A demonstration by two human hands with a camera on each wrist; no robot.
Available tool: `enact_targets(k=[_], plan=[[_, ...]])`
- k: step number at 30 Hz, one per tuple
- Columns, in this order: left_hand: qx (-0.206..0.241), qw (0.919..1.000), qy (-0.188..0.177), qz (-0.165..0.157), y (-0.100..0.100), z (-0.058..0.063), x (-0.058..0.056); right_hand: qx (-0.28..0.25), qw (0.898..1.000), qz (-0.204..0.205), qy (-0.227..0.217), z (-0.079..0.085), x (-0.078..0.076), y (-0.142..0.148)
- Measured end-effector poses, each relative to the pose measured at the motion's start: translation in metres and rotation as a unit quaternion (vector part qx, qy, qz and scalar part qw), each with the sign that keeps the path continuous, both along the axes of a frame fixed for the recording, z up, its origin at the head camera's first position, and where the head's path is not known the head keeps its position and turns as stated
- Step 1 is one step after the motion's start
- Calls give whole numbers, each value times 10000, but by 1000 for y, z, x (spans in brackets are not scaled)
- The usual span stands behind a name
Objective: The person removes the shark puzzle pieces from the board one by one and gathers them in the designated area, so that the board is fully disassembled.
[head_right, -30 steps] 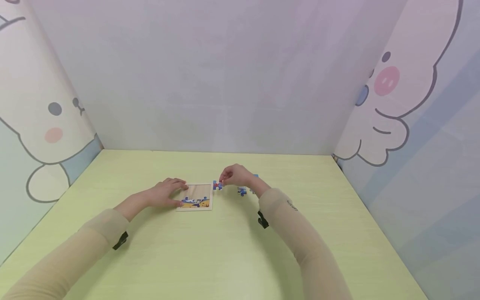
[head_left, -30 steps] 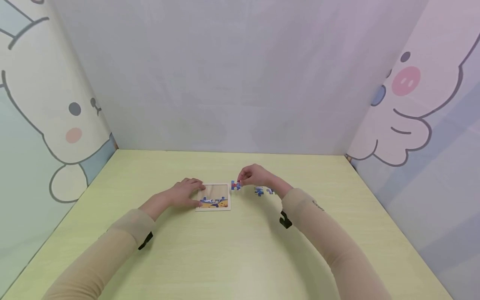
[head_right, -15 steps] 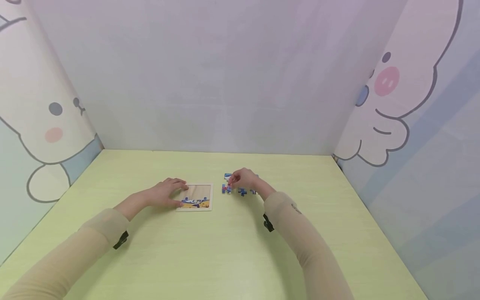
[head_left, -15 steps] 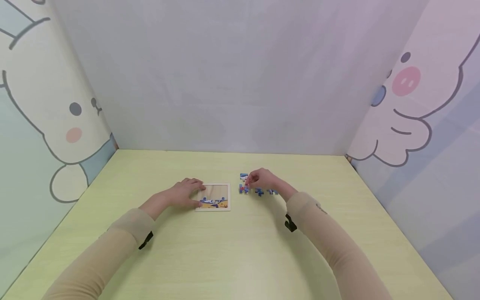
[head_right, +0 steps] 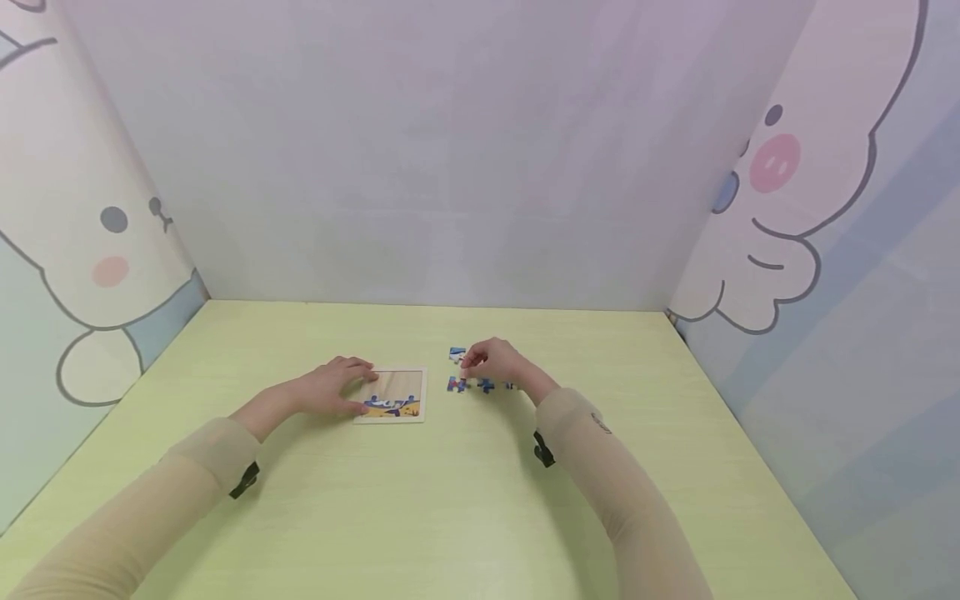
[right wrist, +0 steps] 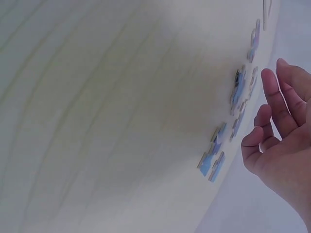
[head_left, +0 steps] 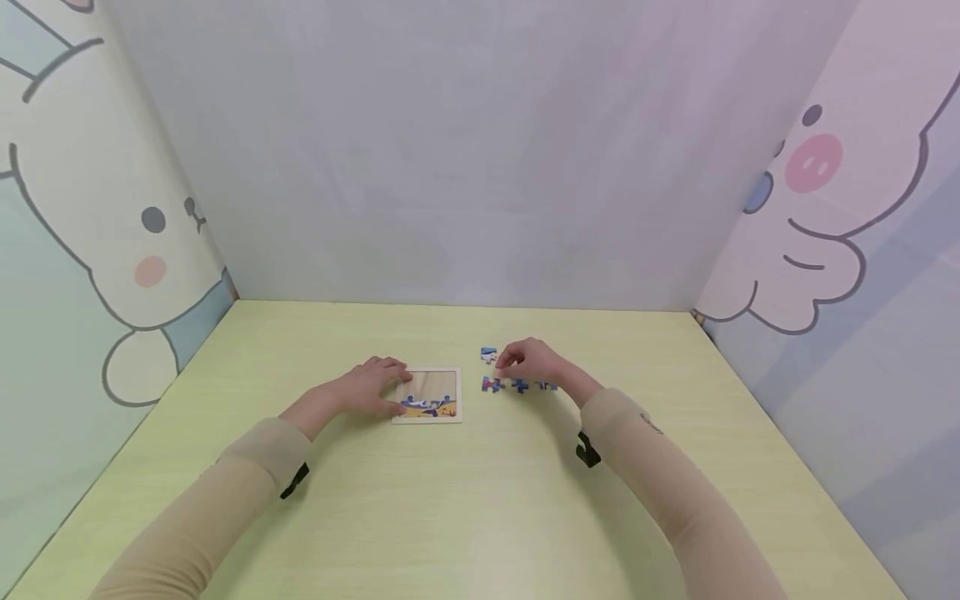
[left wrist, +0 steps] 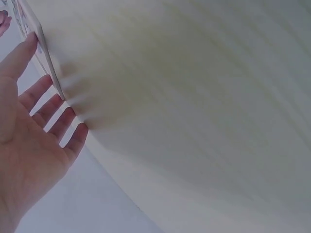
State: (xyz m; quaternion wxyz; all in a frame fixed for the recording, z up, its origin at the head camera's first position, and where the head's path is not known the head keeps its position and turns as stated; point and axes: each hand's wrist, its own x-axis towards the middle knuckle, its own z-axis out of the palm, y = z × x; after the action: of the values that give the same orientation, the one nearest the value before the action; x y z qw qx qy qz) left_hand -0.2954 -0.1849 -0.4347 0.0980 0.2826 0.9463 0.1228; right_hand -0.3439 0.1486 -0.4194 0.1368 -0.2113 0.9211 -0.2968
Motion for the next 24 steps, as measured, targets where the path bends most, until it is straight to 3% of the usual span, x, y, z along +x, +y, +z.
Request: enact_targets(k=[10,18,24], plan=[[47,9996,224,138,7,2,2,-273,9969,462,584,8,16,-13],[-41,9978,533,393,19,3,6,-327,9922,648,1017,-1,26,-29],[-137,9960,768,439,20,1,9,-224,9918,646,1082,-7,35,-44]])
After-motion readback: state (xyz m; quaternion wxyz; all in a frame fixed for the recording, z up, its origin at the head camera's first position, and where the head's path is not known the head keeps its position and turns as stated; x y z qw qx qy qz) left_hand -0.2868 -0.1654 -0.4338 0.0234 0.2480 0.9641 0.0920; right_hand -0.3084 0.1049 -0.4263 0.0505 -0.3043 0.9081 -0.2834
